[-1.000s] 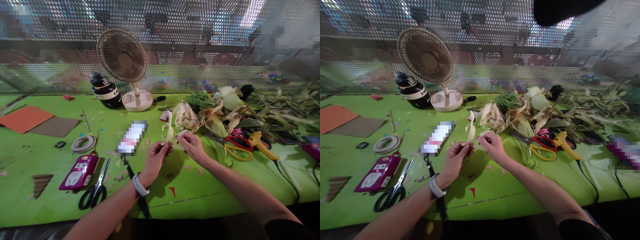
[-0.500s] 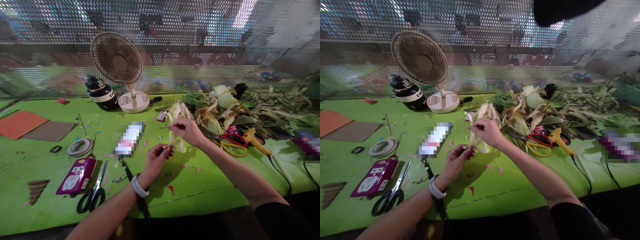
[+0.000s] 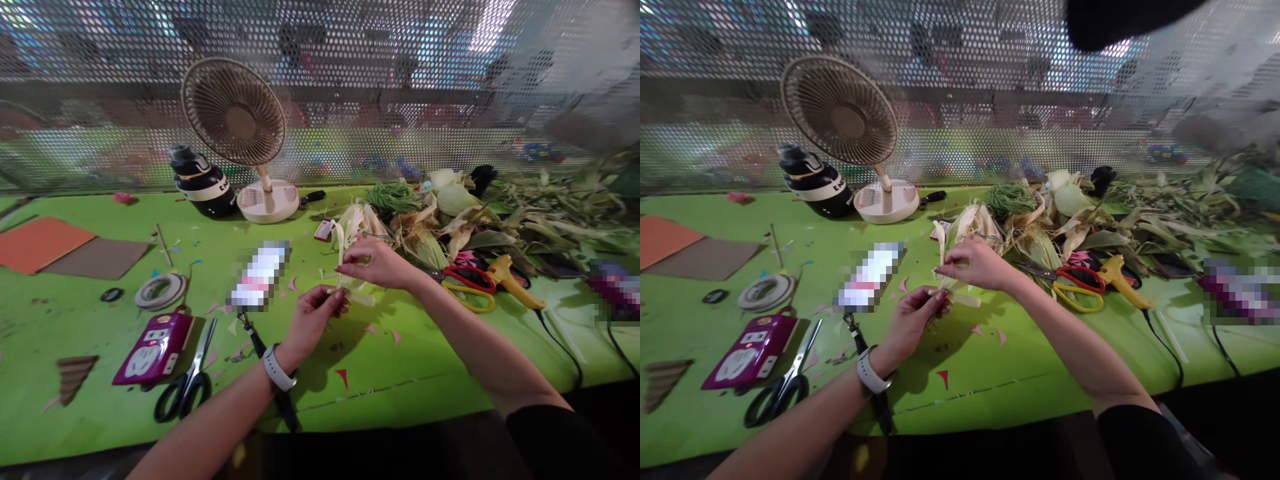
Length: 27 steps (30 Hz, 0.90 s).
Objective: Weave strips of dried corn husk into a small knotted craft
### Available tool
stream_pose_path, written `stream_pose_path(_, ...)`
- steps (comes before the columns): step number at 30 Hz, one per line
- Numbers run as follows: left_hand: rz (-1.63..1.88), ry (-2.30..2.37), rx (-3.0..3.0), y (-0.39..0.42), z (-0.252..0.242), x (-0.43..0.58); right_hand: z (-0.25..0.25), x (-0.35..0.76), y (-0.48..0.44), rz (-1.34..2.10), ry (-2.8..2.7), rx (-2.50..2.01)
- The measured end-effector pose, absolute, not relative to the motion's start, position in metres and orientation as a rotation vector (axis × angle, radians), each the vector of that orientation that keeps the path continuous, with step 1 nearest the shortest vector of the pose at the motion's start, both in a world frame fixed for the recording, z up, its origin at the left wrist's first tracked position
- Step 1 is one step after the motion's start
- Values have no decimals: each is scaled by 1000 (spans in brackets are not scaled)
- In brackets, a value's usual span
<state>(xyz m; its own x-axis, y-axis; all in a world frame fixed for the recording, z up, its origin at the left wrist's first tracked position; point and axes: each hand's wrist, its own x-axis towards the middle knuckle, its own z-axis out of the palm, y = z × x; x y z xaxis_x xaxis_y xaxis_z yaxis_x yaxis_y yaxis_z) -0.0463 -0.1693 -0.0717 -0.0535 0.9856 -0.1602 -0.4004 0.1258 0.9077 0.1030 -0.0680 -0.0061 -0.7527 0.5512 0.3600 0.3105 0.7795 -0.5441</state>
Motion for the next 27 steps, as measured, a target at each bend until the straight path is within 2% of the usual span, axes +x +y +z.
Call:
stream_pose_path(11, 1371, 999, 692, -166, -74, -46, -11, 107, -71, 429, -2490, -754)
stream_pose_path(27, 1367, 1023, 716, -166, -75, -47, 5, 116, -71, 533, -2641, -802)
